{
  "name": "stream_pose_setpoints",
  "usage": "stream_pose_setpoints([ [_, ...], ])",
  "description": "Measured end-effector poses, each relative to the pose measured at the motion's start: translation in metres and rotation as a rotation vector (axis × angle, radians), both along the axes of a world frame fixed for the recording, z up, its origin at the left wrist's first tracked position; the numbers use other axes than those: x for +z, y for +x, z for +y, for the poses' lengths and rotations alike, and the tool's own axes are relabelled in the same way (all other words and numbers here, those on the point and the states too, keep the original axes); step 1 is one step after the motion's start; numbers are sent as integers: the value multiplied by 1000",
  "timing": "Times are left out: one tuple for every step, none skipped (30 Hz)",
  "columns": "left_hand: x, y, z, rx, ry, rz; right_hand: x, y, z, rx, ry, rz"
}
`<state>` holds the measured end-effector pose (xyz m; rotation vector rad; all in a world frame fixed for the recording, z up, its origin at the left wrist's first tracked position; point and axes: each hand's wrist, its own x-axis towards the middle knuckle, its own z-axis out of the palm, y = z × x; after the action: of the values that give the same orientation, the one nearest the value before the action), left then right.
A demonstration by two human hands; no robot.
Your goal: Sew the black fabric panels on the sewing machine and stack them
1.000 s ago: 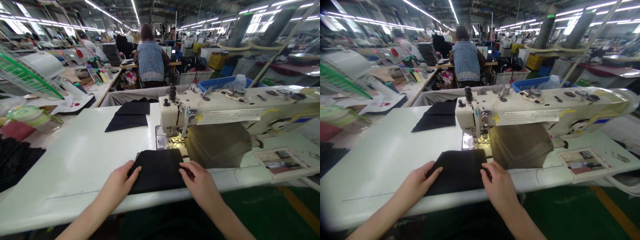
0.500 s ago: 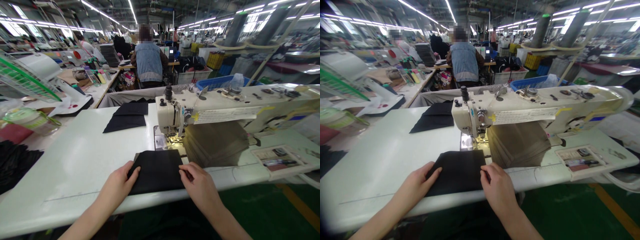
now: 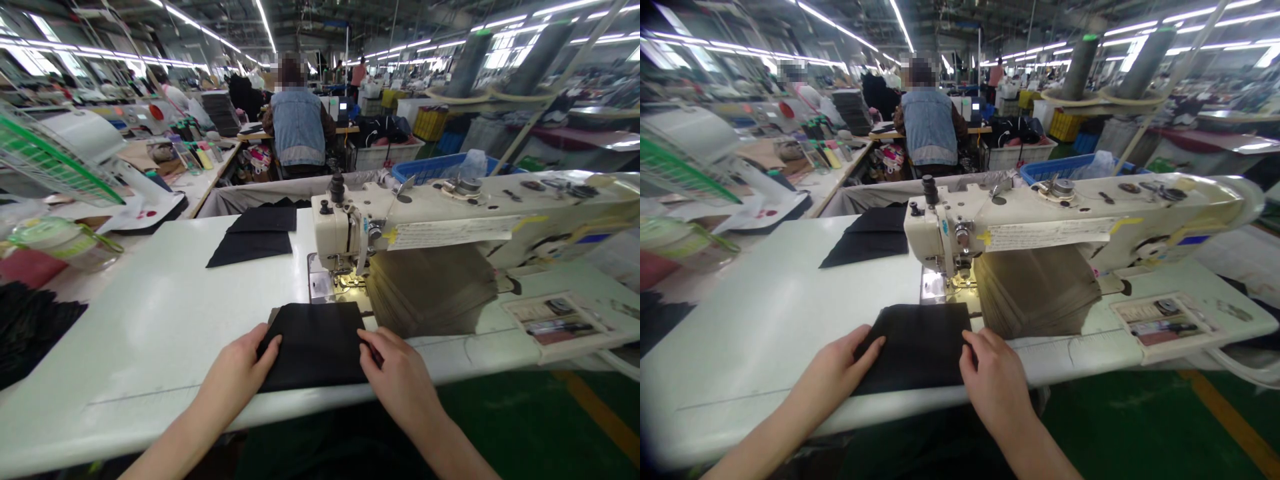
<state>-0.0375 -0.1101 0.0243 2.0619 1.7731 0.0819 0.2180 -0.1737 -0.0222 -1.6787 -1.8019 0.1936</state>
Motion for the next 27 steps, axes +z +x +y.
stream_pose_setpoints([
  [0,0,0,1,-1,1,0,0,0,-2,0,-6],
  [0,0,0,0,-3,2,0,-1,0,-3,-3,-16],
  [0,0,0,2,-5,5,0,-1,0,-2,-5,-27],
  [0,0,1,7,-4,6,0,-1,0,0,-4,-41],
  [0,0,2,19,1,1,0,0,0,3,1,-59],
  [-1,0,3,36,8,-9,0,0,0,8,11,-81],
  [-1,0,4,57,17,-20,1,1,0,15,26,-107],
  [-1,1,6,77,28,-27,1,2,0,29,48,-133],
  [-1,1,7,93,38,-27,1,4,1,48,74,-154],
  [-1,1,8,101,44,-20,1,5,1,72,101,-168],
  [-1,1,9,102,45,-7,0,6,2,99,125,-172],
  [0,2,10,101,44,8,-1,7,3,125,142,-167],
  [0,2,10,98,41,20,-2,8,3,143,155,-158],
  [1,2,10,94,35,30,-3,9,4,155,161,-150],
  [1,3,9,90,29,40,-4,9,4,160,164,-145],
  [2,3,8,84,21,58,-4,9,4,163,165,-144],
  [3,3,7,80,10,89,-5,9,4,165,164,-148],
  [4,3,6,79,2,134,-5,9,3,170,161,-158],
  [5,3,5,79,11,185,-4,10,3,176,157,-172],
  [5,3,3,71,49,234,-4,10,2,184,153,-188],
  [4,5,2,43,121,266,-3,10,1,192,148,-205],
  [3,8,1,-14,220,268,-3,10,1,198,142,-220],
  [1,12,0,-102,333,228,-2,10,0,201,138,-234],
  [-3,18,-2,-221,428,154,-2,10,-1,202,136,-244],
  [-7,26,-4,-355,485,64,-2,10,-1,203,132,-251],
  [-11,34,-5,-485,495,-20,-1,10,-1,203,128,-257],
  [-16,42,-7,-592,472,-83,-1,10,-1,202,126,-262],
])
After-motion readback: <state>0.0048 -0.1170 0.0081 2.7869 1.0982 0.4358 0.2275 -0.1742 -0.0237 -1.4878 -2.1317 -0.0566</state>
